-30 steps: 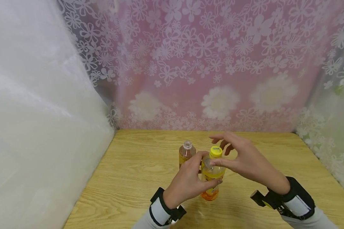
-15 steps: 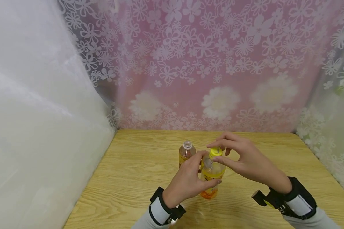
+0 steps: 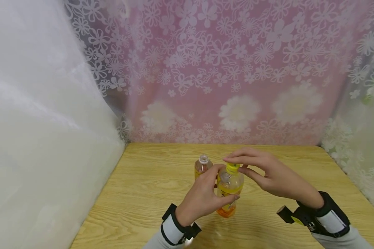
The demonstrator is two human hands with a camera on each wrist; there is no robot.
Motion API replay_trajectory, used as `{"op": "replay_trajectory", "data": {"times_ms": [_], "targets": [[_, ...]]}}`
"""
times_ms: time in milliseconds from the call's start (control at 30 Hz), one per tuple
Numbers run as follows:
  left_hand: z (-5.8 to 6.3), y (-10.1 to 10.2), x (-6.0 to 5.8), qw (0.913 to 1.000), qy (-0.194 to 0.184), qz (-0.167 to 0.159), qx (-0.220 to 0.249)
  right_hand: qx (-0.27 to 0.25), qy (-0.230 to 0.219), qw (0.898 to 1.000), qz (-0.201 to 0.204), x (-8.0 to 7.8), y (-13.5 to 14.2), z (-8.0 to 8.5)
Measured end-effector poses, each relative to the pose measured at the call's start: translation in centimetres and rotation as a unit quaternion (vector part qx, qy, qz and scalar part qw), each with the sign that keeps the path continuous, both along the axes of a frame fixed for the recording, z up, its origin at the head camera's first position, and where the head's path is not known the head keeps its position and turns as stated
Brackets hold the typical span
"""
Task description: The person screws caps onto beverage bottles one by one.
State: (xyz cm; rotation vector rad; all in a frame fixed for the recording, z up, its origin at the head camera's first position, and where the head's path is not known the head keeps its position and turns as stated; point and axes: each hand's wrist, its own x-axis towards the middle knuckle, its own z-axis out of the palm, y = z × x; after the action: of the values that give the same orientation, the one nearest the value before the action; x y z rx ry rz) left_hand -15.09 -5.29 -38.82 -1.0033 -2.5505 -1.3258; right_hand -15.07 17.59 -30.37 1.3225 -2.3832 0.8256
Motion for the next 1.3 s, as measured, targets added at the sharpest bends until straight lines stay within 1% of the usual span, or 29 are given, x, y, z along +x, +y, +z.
{"op": "replay_trajectory", "data": {"times_ms": [100, 133, 233, 300, 367, 400, 467, 500, 600, 667, 767, 800, 867, 967, 1000, 1033, 1067, 1200, 1267, 1300], "targets": [[0.1, 0.1, 0.1, 1.0, 0.005, 0.003, -0.006, -0.012, 0.015, 1.0, -0.02, 0.0, -0.3, -0.3], [0.1, 0.1, 0.1, 0.9999, 0.008, 0.002, -0.007, -0.014, 0.021, 0.999, -0.034, 0.1, -0.5, -0.4], [0.1, 0.3, 0.2, 0.9999, 0.016, -0.002, -0.006, -0.006, 0.034, 0.995, -0.094, 0.3, -0.9, -0.7], [0.2, 0.4, 0.2, 0.9997, 0.022, -0.007, -0.002, 0.006, 0.023, 0.992, -0.128, 0.5, -1.1, -0.8], [0.2, 0.4, 0.2, 0.9996, 0.026, -0.011, 0.0, 0.016, -0.002, 0.991, -0.136, 0.7, -0.9, -0.7], [0.2, 0.5, 0.2, 0.9995, 0.028, -0.012, 0.0, 0.016, -0.016, 0.992, -0.126, 0.8, -0.6, -0.6], [0.2, 0.5, 0.2, 0.9995, 0.027, -0.014, 0.0, 0.014, -0.041, 0.995, -0.093, 0.8, -0.1, -0.3], [0.2, 0.4, 0.2, 0.9996, 0.025, -0.015, -0.001, 0.013, -0.045, 0.996, -0.072, 0.8, 0.2, -0.2], [0.3, 0.4, 0.3, 0.9997, 0.019, -0.014, -0.005, 0.01, -0.037, 0.999, -0.023, 0.8, 0.8, 0.1], [0.3, 0.4, 0.3, 0.9997, 0.017, -0.013, -0.007, 0.006, -0.021, 1.0, -0.01, 0.7, 0.8, 0.2], [0.3, 0.4, 0.4, 0.9998, 0.016, -0.013, -0.007, -0.006, -0.006, 1.0, -0.017, 0.6, 0.6, 0.0], [0.3, 0.4, 0.4, 0.9998, 0.016, -0.013, -0.007, -0.006, 0.0, 1.0, -0.031, 0.6, 0.4, -0.1], [0.3, 0.5, 0.4, 0.9998, 0.016, -0.013, -0.005, 0.001, 0.014, 0.997, -0.071, 0.6, 0.1, -0.4], [0.2, 0.6, 0.4, 0.9998, 0.013, -0.014, -0.003, 0.019, 0.027, 0.991, -0.132, 0.8, -0.3, -0.8], [0.2, 0.6, 0.4, 0.9998, 0.013, -0.014, -0.004, 0.024, 0.024, 0.989, -0.144, 0.8, -0.3, -0.9], [0.1, 0.6, 0.4, 0.9998, 0.012, -0.016, -0.004, 0.026, 0.016, 0.989, -0.147, 0.9, -0.3, -0.9], [0.1, 0.6, 0.3, 0.9998, 0.012, -0.017, -0.003, 0.026, 0.006, 0.99, -0.139, 0.9, -0.1, -0.8], [0.2, 0.5, 0.2, 0.9997, 0.007, -0.022, -0.002, 0.025, -0.034, 0.997, -0.068, 0.6, 1.0, -0.3], [0.2, 0.4, 0.2, 0.9997, 0.004, -0.023, -0.002, 0.024, -0.04, 0.998, -0.038, 0.4, 1.3, -0.1], [0.2, 0.4, 0.2, 0.9997, 0.004, -0.023, -0.002, 0.021, -0.036, 0.999, -0.031, 0.4, 1.3, 0.0]]}}
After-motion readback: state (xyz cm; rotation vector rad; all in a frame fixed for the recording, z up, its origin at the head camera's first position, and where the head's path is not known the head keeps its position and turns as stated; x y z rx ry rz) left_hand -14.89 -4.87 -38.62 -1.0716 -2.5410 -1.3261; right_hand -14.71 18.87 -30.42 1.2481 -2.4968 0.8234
